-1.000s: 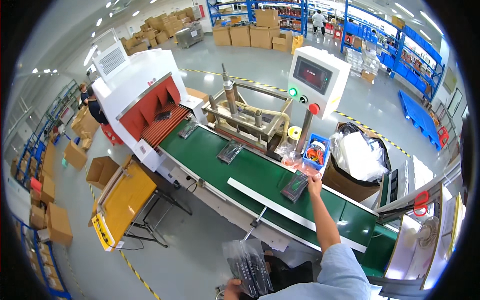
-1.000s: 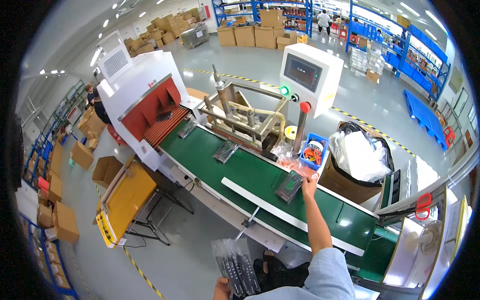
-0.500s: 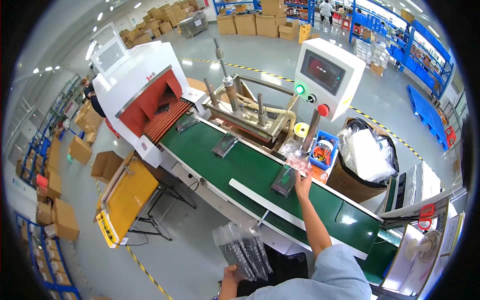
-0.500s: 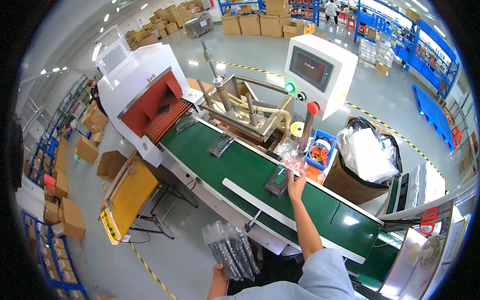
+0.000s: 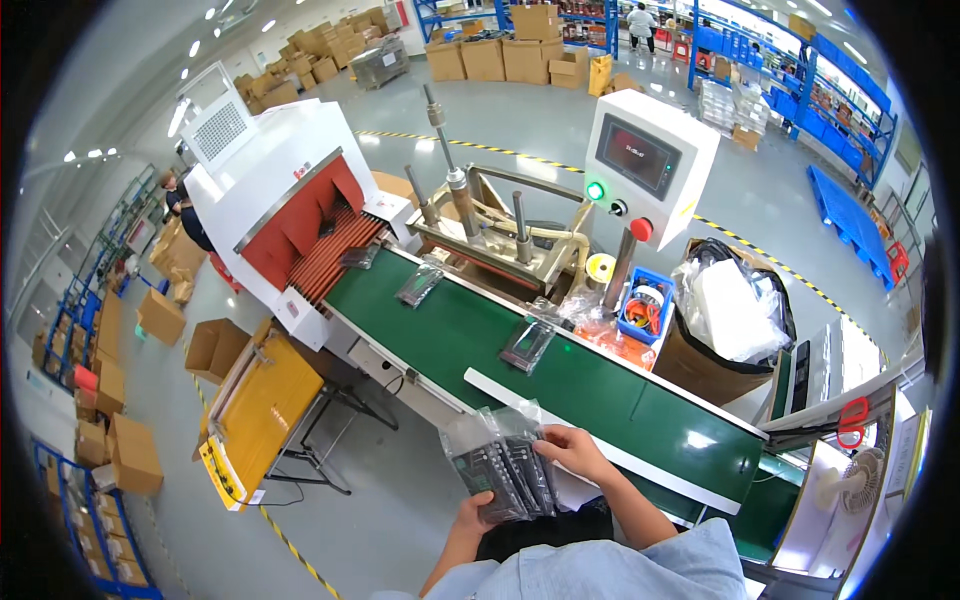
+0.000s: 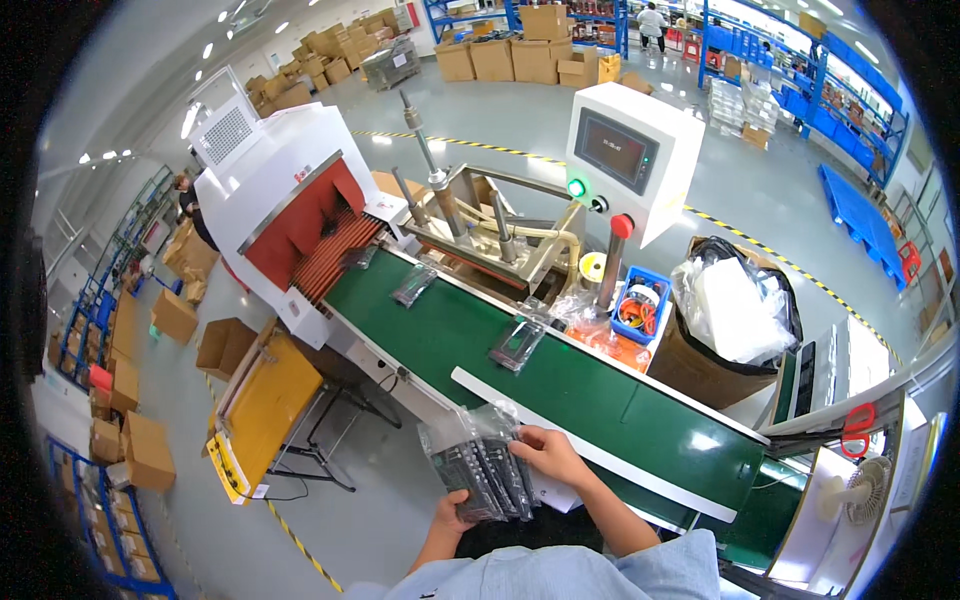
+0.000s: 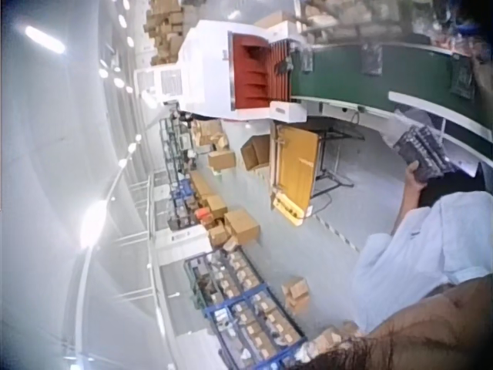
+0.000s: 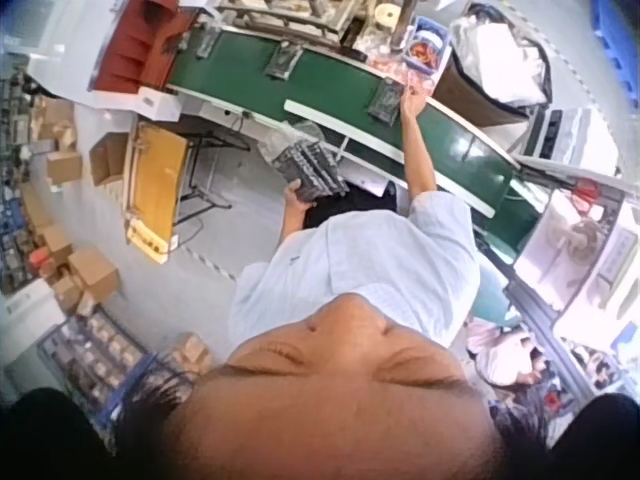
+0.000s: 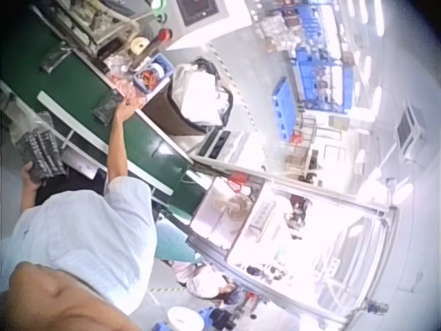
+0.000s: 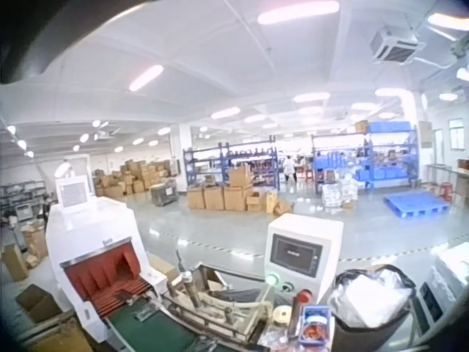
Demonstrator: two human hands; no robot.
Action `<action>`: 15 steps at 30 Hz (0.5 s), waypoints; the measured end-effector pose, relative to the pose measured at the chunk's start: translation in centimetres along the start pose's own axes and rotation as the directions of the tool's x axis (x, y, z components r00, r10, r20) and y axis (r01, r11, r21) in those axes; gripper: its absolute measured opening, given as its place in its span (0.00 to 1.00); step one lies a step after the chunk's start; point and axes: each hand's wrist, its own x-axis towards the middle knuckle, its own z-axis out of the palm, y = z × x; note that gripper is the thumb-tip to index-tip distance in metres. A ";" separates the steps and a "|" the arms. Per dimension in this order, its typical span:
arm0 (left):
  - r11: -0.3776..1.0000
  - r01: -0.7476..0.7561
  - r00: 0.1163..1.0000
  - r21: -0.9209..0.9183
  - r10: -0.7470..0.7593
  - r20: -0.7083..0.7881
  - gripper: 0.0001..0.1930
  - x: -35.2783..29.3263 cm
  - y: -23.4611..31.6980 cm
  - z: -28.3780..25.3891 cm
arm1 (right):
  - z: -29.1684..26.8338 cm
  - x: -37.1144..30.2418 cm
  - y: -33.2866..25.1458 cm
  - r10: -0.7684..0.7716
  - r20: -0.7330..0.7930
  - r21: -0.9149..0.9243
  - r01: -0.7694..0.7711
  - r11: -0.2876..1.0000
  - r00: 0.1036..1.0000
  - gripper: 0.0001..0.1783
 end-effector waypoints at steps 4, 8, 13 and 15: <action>0.999 0.007 1.000 -0.031 -0.007 0.002 0.25 1.3 -0.2 0.9 | -1.6 -0.3 0.3 0.024 -0.164 0.158 0.002 0.987 0.986 0.13; 0.991 0.056 0.998 -0.119 -0.051 0.046 0.24 2.7 0.3 2.2 | -3.4 -0.9 1.6 0.062 -0.311 0.231 0.012 0.973 0.948 0.13; 0.998 0.059 0.998 0.027 -0.060 0.020 0.26 4.4 0.7 4.3 | -4.0 -1.2 1.6 0.116 -0.477 0.402 0.100 0.910 0.871 0.11; 0.996 0.079 0.997 0.041 -0.079 -0.002 0.26 5.0 0.7 4.6 | -4.3 -1.2 1.5 0.149 -0.484 0.452 0.101 0.886 0.862 0.10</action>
